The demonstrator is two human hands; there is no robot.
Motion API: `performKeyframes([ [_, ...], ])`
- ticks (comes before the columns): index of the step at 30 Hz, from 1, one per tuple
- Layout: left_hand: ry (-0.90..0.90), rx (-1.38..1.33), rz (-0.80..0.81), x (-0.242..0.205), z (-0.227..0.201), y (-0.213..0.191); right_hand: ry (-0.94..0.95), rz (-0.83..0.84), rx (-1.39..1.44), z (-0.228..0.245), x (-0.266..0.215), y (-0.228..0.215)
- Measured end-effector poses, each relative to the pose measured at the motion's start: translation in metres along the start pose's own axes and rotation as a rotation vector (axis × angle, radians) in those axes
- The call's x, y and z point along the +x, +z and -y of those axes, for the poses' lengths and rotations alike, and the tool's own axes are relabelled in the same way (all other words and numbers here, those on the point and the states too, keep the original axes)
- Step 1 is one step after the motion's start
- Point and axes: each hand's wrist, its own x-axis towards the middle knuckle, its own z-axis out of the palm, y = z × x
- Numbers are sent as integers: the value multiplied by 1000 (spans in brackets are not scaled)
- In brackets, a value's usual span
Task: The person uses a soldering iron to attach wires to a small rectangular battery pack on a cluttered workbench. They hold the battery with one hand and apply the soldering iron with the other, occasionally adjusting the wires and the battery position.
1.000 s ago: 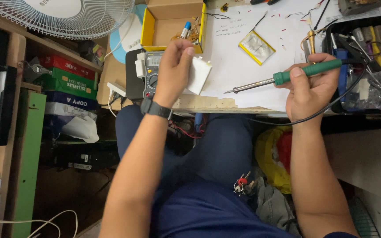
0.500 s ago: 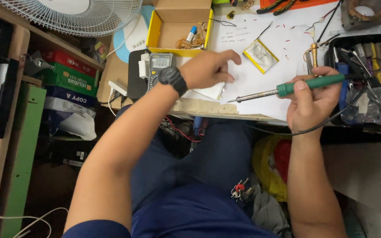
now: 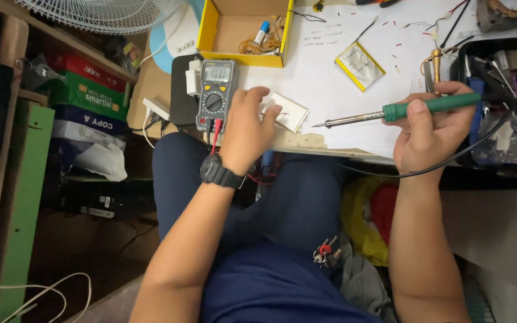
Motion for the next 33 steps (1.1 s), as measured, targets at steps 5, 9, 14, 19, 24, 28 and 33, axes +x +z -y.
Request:
performKeyframes([
  [5, -17, -29, -71, -4, 4, 5, 4, -7, -3, -1, 0, 0],
  [9, -102, -106, -40, -1, -2, 3, 11, -35, 16, -6, 1, -2],
  [14, -113, -210, 15, 15, 2, 9, 6, -5, 15, -5, 0, -2],
  [19, -102, -317, 88, 29, 7, 17, -15, 9, 9, -8, 2, -4],
  [24, 11, -365, 61, 15, 15, 2, -10, 18, -28, -7, 1, -5],
  [28, 57, -282, 64, -14, 15, -14, -18, 40, -37, -10, 1, -6],
  [33, 256, -161, 75, -30, 26, -11, -22, 42, -50, -10, 1, -4],
])
